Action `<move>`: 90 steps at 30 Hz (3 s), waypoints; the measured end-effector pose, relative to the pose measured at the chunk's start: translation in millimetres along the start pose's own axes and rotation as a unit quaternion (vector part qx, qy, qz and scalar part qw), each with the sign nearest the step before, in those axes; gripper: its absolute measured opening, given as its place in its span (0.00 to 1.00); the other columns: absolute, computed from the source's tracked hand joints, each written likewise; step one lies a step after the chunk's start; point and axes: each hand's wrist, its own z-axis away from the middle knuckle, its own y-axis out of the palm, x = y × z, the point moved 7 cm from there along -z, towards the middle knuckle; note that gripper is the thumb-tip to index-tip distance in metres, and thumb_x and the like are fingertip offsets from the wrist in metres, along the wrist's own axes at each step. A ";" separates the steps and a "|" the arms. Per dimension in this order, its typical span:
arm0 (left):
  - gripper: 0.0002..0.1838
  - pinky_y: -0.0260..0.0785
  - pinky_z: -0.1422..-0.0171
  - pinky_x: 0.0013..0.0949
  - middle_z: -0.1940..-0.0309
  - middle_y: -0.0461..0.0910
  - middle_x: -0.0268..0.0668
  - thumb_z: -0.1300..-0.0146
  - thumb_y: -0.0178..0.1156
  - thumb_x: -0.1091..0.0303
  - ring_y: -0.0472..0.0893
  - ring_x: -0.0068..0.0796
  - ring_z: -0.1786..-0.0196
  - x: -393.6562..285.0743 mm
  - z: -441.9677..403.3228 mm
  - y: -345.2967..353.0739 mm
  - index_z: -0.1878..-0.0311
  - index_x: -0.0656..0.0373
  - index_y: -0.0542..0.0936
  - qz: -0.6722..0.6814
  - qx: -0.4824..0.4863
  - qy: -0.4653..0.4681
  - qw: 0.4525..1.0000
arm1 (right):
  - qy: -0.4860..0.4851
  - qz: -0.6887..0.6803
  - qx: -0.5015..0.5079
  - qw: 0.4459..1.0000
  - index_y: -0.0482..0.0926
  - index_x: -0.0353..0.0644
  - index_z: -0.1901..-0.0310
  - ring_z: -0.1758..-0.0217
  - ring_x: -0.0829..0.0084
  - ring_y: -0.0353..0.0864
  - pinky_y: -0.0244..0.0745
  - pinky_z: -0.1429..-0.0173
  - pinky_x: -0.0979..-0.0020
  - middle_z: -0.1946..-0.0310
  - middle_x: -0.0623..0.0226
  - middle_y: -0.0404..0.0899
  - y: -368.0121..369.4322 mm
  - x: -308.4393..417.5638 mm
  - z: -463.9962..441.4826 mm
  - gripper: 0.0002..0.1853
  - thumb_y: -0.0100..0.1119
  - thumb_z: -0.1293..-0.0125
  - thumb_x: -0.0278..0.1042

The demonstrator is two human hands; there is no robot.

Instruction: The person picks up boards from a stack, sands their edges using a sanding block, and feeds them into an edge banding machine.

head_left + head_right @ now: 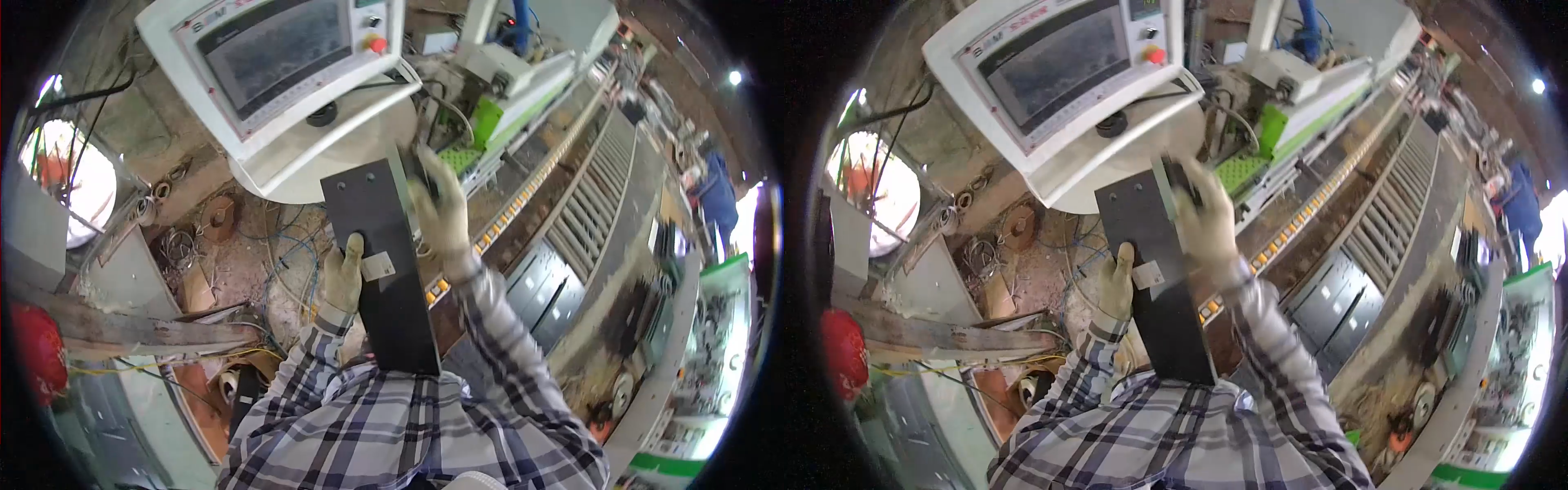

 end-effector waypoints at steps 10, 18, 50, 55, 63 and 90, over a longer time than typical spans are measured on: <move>0.37 0.74 0.32 0.36 0.41 0.84 0.40 0.16 0.49 0.41 0.82 0.32 0.43 -56.3 -43.6 -35.2 0.32 0.73 0.78 -0.054 -0.167 0.056 0.983 | 0.168 -0.148 0.195 0.955 0.76 0.36 0.28 0.31 0.69 0.78 0.72 0.26 0.66 0.36 0.61 0.82 -30.8 -6.2 98.4 0.26 0.66 0.26 0.26; 0.40 0.78 0.33 0.38 0.37 0.82 0.43 0.21 0.57 0.38 0.84 0.36 0.42 -92.3 -62.9 -31.6 0.27 0.68 0.74 0.068 -0.170 0.021 0.983 | 0.251 -0.171 0.018 0.953 0.76 0.35 0.28 0.40 0.73 0.81 0.77 0.34 0.68 0.42 0.63 0.83 -163.3 -15.8 154.2 0.25 0.62 0.26 0.24; 0.42 0.79 0.36 0.37 0.39 0.84 0.42 0.27 0.66 0.39 0.85 0.36 0.43 -91.6 -75.4 -5.9 0.31 0.73 0.76 0.155 -0.085 0.055 0.983 | 0.123 -0.018 0.161 0.979 0.79 0.35 0.32 0.53 0.66 0.82 0.79 0.46 0.67 0.53 0.59 0.81 -118.7 17.4 172.5 0.25 0.64 0.30 0.22; 0.44 0.74 0.30 0.34 0.36 0.82 0.44 0.24 0.61 0.36 0.82 0.36 0.38 -91.1 -79.9 -5.3 0.31 0.75 0.76 -0.029 -0.105 0.076 0.991 | 0.153 -0.050 0.095 0.982 0.80 0.34 0.33 0.42 0.56 0.85 0.77 0.34 0.65 0.46 0.51 0.85 -99.2 15.9 155.5 0.26 0.64 0.34 0.20; 0.39 0.76 0.53 0.36 0.60 0.86 0.41 0.29 0.70 0.39 0.79 0.28 0.61 -61.9 -86.4 27.8 0.45 0.76 0.82 -0.003 -0.150 0.025 0.988 | 0.200 -0.090 0.015 0.975 0.74 0.33 0.27 0.31 0.64 0.78 0.71 0.25 0.65 0.34 0.57 0.79 -101.2 -32.5 189.4 0.27 0.61 0.25 0.26; 0.28 0.79 0.48 0.38 0.47 0.84 0.41 0.22 0.60 0.48 0.84 0.34 0.53 -95.4 -4.8 150.1 0.35 0.64 0.78 0.137 0.140 0.202 0.960 | 0.325 -0.368 -0.173 0.854 0.64 0.37 0.20 0.31 0.66 0.77 0.74 0.27 0.65 0.28 0.58 0.73 -72.0 -66.6 171.5 0.40 0.72 0.29 0.30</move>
